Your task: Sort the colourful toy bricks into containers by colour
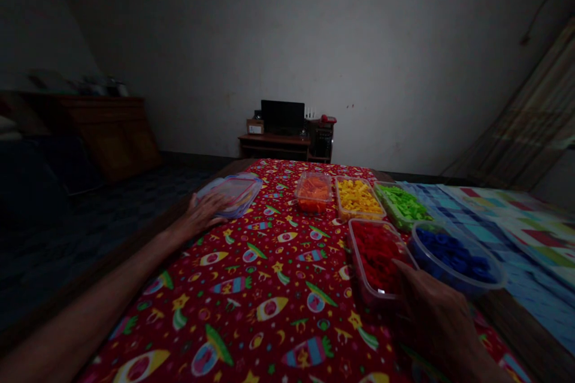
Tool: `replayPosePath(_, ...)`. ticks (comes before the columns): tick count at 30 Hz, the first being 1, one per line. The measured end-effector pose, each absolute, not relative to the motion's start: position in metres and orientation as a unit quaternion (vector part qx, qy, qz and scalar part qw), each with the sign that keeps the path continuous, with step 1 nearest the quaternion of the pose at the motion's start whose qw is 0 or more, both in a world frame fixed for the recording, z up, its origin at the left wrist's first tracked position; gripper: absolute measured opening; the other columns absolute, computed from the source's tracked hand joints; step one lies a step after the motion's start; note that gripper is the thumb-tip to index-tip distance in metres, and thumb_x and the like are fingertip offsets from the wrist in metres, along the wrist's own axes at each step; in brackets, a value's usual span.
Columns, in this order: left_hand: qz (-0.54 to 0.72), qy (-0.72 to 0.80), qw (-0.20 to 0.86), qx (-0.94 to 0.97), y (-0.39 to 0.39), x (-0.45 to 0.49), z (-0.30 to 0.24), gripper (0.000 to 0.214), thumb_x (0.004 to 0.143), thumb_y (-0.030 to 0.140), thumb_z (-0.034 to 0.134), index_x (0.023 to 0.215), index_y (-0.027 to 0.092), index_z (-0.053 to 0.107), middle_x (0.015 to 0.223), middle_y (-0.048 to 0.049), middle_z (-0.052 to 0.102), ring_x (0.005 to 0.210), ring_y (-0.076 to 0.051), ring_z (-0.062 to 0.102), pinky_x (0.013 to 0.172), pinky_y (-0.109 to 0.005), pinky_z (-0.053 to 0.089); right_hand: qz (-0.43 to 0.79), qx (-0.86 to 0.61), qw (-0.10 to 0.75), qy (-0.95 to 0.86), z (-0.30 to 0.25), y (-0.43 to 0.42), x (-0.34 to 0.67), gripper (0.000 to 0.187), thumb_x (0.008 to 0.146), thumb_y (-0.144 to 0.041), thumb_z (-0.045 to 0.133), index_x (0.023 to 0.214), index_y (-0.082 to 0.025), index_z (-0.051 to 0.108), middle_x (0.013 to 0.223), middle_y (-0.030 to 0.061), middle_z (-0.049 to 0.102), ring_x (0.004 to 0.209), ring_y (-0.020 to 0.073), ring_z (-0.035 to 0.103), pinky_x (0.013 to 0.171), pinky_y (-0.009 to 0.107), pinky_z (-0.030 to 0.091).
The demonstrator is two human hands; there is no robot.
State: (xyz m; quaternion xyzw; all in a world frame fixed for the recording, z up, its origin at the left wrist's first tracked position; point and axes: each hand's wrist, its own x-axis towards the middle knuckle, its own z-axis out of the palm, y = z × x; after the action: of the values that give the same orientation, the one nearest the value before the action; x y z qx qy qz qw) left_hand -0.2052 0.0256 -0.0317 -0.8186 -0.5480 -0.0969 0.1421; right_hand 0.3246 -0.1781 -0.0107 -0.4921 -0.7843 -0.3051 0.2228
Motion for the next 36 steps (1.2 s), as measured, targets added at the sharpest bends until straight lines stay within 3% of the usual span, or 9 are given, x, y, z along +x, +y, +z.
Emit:
replayPosePath(9, -0.151, -0.551, 0.155, -0.806, 0.024, -0.177, -0.019, 0.057, 0.085, 0.05, 0.047, 0.136, 0.026, 0.045, 0.141, -0.0106, 0.047, 0.135, -0.035, 0.031, 0.109, -0.06, 0.016, -0.307, -0.492, 0.22, -0.784, -0.009, -0.177, 0.325, 0.033, 0.075, -0.011, 0.042, 0.106, -0.011, 0.055, 0.073, 0.0086, 0.069, 0.057, 0.0169, 0.067, 0.047, 0.022, 0.048)
replayPosePath(16, -0.174, -0.395, 0.18, -0.884, 0.026, -0.055, 0.02, 0.043, 0.09, 0.026, 0.044, 0.133, 0.022, 0.047, 0.138, -0.0102, 0.05, 0.129, -0.023, 0.04, 0.11, -0.046, 0.027, -0.312, -0.486, 0.239, -0.781, -0.01, -0.178, 0.322, 0.032, 0.078, -0.013, 0.042, 0.107, -0.01, 0.056, 0.079, 0.011, 0.071, 0.061, 0.018, 0.067, 0.049, 0.024, 0.049)
replayPosePath(20, -0.176, -0.358, 0.184, -0.898, 0.043, 0.008, 0.025, 0.034, 0.088, 0.02, 0.05, 0.122, 0.018, 0.056, 0.127, -0.0106, 0.057, 0.118, -0.023, 0.048, 0.098, -0.039, 0.042, -0.328, -0.484, 0.24, -0.774, -0.007, -0.177, 0.324, 0.033, 0.08, -0.008, 0.039, 0.108, -0.011, 0.057, 0.08, 0.0103, 0.071, 0.06, 0.0158, 0.066, 0.051, 0.022, 0.048)
replayPosePath(23, -0.156, -0.34, 0.19, -0.908, 0.05, 0.038, 0.024, 0.023, 0.089, 0.02, 0.052, 0.108, 0.015, 0.062, 0.112, -0.0103, 0.062, 0.107, -0.022, 0.053, 0.089, -0.035, 0.045, -0.326, -0.495, 0.23, -0.772, -0.007, -0.177, 0.327, 0.034, 0.079, -0.005, 0.039, 0.107, -0.01, 0.057, 0.075, 0.0094, 0.07, 0.058, 0.0154, 0.065, 0.05, 0.021, 0.047)
replayPosePath(28, -0.096, -0.351, 0.231, -0.903, 0.051, 0.063, 0.024, 0.02, 0.089, 0.008, 0.044, 0.092, 0.01, 0.064, 0.093, -0.0133, 0.064, 0.088, -0.023, 0.058, 0.08, -0.036, 0.046, -0.294, -0.517, 0.21, -0.776, -0.01, -0.178, 0.328, 0.038, 0.074, -0.006, 0.043, 0.11, -0.011, 0.057, 0.074, 0.008, 0.069, 0.059, 0.0163, 0.065, 0.052, 0.022, 0.047)
replayPosePath(36, -0.08, -0.345, 0.233, -0.906, 0.051, 0.065, 0.024, 0.026, 0.088, 0.005, 0.038, 0.091, 0.01, 0.064, 0.091, -0.0151, 0.064, 0.091, -0.026, 0.058, 0.079, -0.038, 0.047, -0.285, -0.521, 0.209, -0.777, -0.01, -0.178, 0.323, 0.036, 0.076, -0.007, 0.043, 0.108, -0.009, 0.06, 0.074, 0.0086, 0.069, 0.059, 0.0155, 0.064, 0.056, 0.023, 0.047)
